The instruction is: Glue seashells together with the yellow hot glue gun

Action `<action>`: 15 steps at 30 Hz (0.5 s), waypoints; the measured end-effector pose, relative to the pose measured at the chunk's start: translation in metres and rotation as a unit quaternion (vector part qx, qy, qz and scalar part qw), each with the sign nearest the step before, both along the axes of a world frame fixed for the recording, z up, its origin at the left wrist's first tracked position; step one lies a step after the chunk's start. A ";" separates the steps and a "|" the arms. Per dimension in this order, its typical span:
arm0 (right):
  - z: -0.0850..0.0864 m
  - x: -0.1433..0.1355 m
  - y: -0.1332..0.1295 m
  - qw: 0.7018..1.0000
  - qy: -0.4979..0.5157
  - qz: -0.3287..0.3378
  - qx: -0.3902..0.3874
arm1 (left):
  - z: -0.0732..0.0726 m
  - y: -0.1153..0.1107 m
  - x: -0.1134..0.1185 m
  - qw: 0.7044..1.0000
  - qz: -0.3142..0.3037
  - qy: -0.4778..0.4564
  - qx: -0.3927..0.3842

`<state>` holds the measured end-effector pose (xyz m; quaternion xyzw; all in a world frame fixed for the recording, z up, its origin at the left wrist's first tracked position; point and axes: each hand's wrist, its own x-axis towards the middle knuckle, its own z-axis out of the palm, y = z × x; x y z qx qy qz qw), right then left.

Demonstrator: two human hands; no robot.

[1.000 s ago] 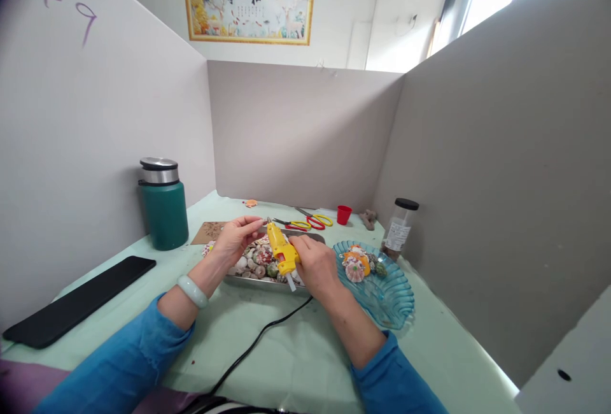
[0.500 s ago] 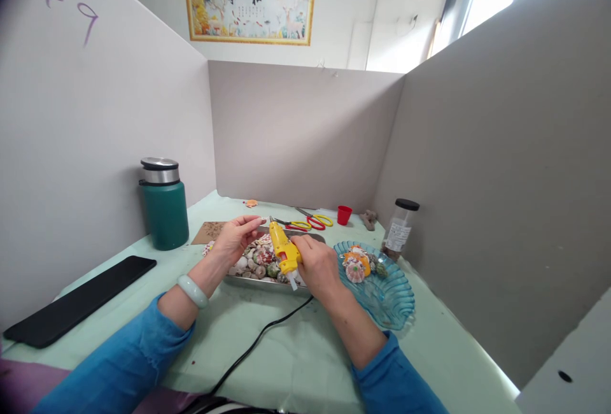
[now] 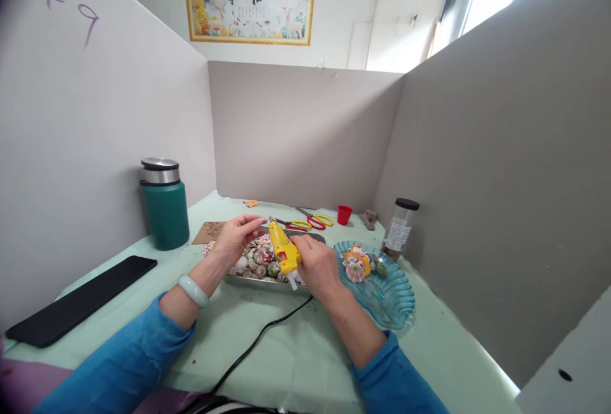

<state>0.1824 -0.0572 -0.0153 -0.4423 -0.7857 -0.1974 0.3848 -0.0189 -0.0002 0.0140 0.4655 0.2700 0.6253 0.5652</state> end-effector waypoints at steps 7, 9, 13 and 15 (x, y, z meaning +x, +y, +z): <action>0.002 -0.002 -0.004 0.999 -0.030 -0.005 -0.036 | 0.001 0.000 0.000 1.000 -0.007 -0.018 -0.018; 0.004 -0.001 -0.004 0.998 -0.036 -0.019 -0.054 | 0.002 0.002 -0.002 0.999 0.002 -0.031 -0.029; 0.010 0.005 -0.001 0.983 -0.065 -0.096 -0.142 | 0.001 0.007 -0.007 0.997 0.024 -0.045 -0.050; 0.012 0.008 0.002 0.966 -0.084 -0.145 -0.198 | 0.002 0.008 -0.009 0.997 0.026 -0.047 -0.053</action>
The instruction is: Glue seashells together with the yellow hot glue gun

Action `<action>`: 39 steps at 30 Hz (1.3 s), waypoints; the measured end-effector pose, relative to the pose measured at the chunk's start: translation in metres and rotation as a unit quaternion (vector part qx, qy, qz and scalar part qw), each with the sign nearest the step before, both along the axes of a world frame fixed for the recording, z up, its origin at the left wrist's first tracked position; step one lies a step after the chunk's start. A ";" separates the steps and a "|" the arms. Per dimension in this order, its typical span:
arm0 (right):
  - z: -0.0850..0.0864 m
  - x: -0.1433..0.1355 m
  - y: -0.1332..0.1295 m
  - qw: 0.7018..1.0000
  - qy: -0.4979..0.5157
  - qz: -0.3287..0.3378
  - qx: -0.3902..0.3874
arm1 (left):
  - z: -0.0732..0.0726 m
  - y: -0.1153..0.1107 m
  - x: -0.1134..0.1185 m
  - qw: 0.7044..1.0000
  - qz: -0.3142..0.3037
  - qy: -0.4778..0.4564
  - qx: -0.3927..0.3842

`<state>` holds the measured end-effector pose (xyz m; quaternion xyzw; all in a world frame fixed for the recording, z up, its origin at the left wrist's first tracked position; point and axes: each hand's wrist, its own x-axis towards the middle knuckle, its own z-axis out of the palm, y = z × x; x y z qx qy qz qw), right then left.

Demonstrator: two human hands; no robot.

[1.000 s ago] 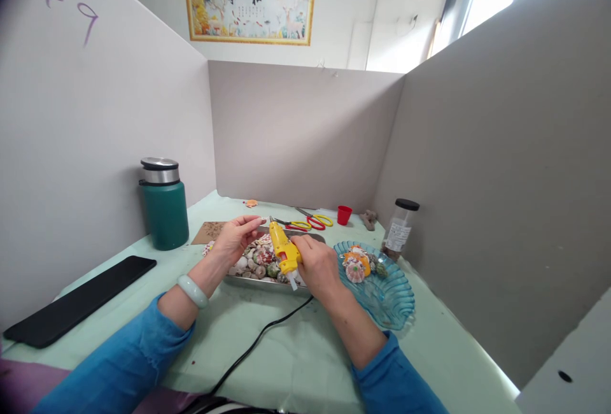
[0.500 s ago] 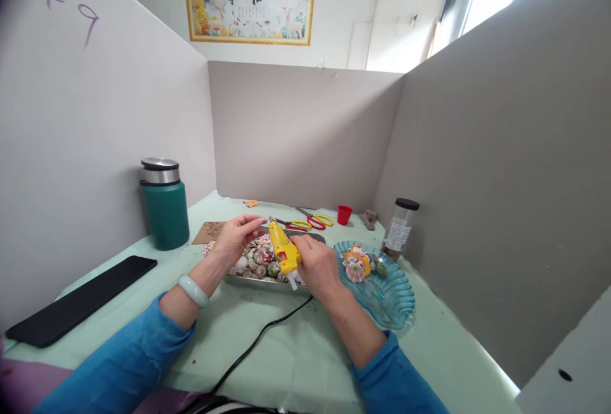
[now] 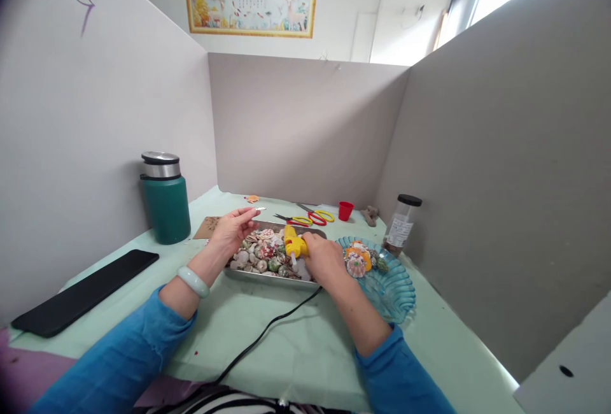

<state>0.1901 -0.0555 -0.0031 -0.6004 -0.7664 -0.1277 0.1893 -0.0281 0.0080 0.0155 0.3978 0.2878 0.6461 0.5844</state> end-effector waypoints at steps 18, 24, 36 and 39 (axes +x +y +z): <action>0.027 0.009 0.009 0.995 -0.044 0.058 -0.073 | 0.004 0.001 -0.005 0.999 0.011 -0.030 -0.004; 0.034 -0.050 0.005 0.973 -0.097 0.205 -0.052 | 0.006 -0.001 -0.004 0.999 0.016 -0.032 -0.005; 0.031 -0.080 0.020 0.950 -0.174 0.211 -0.153 | 0.005 -0.001 -0.004 1.000 0.008 -0.030 0.007; 0.027 -0.079 0.020 0.948 -0.132 0.231 -0.173 | 0.004 -0.001 -0.003 1.000 0.008 -0.021 0.008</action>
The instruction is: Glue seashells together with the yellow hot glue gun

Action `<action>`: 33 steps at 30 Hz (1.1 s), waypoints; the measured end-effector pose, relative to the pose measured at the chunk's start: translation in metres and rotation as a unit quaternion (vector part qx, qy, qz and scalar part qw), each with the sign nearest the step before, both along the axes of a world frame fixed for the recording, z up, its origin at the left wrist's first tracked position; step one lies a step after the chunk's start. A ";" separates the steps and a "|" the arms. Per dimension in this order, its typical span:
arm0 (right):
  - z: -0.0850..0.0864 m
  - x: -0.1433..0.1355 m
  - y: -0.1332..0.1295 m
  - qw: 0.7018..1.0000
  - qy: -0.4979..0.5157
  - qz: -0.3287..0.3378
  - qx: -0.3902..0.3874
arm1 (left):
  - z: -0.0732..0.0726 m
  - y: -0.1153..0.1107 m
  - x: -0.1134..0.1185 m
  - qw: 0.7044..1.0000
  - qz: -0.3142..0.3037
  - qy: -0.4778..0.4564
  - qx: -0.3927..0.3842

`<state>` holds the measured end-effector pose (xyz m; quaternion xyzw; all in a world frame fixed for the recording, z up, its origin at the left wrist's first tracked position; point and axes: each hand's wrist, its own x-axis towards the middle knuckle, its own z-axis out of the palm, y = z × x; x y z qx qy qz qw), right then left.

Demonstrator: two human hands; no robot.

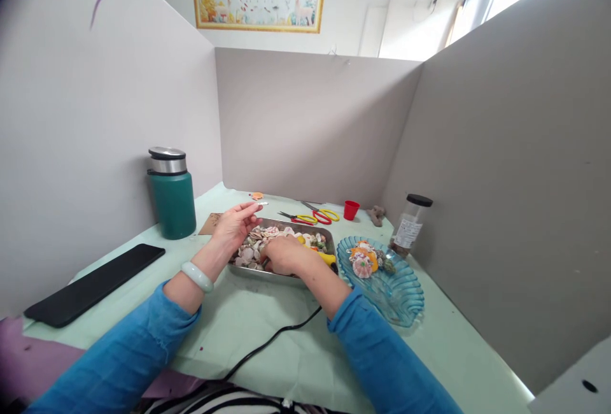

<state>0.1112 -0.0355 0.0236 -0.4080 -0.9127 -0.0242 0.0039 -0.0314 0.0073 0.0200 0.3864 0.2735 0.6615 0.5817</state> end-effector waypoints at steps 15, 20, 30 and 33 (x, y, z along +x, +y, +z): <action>-0.011 0.024 0.002 0.683 0.691 -0.041 -0.235 | 0.000 -0.008 0.012 0.991 0.054 0.081 0.089; -0.010 0.017 -0.004 0.569 0.753 -0.021 -0.329 | -0.004 -0.011 0.018 0.983 0.071 0.116 0.121; -0.013 0.022 -0.003 0.478 0.793 0.003 -0.378 | -0.010 -0.019 0.025 0.930 0.166 0.249 0.212; -0.015 0.022 -0.002 0.448 0.794 0.005 -0.411 | -0.012 -0.024 0.025 0.875 0.231 0.325 0.276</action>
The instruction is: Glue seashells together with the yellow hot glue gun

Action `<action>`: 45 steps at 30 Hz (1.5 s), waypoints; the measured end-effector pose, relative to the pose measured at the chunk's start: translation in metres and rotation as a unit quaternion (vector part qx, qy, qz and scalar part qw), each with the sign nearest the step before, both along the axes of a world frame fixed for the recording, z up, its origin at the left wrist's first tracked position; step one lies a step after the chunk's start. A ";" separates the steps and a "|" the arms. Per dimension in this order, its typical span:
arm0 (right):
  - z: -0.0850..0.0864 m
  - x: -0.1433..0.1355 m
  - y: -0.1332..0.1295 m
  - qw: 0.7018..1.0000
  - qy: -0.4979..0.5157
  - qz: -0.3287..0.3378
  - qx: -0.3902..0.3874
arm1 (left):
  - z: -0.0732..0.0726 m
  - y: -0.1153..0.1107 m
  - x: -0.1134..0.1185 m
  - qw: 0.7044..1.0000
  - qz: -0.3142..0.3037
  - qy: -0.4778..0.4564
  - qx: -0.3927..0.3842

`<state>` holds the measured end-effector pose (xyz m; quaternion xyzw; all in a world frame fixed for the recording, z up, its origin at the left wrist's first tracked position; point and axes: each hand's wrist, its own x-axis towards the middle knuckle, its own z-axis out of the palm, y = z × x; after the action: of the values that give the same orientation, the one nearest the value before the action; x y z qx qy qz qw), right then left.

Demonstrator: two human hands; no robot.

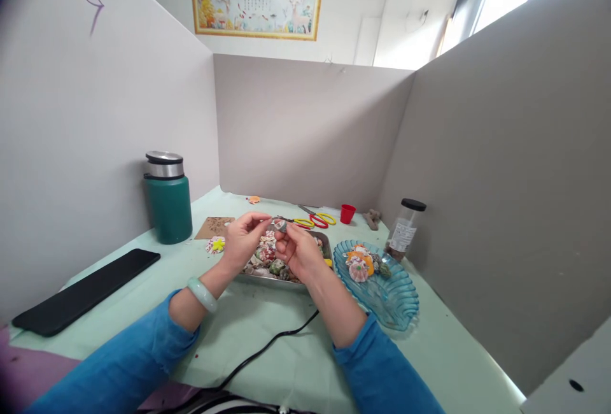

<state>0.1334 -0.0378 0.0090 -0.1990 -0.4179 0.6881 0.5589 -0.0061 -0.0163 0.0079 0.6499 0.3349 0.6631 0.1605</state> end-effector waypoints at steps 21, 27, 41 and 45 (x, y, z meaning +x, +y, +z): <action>-0.006 -0.004 0.001 1.000 0.015 -0.013 0.014 | -0.009 -0.002 0.000 0.948 0.094 0.201 0.228; -0.007 -0.005 0.001 1.000 0.010 -0.017 0.023 | -0.008 -0.002 0.000 0.942 0.098 0.208 0.246; -0.003 -0.003 -0.001 0.998 0.005 -0.038 0.043 | -0.005 -0.007 -0.001 0.946 0.055 0.209 0.242; -0.002 0.001 -0.001 0.999 0.027 -0.008 0.040 | 0.000 -0.009 -0.003 0.954 0.065 0.174 0.234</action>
<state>0.1340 -0.0387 0.0070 -0.1609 -0.4284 0.6715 0.5829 -0.0090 -0.0253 0.0076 0.7514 0.2349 0.6085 -0.0999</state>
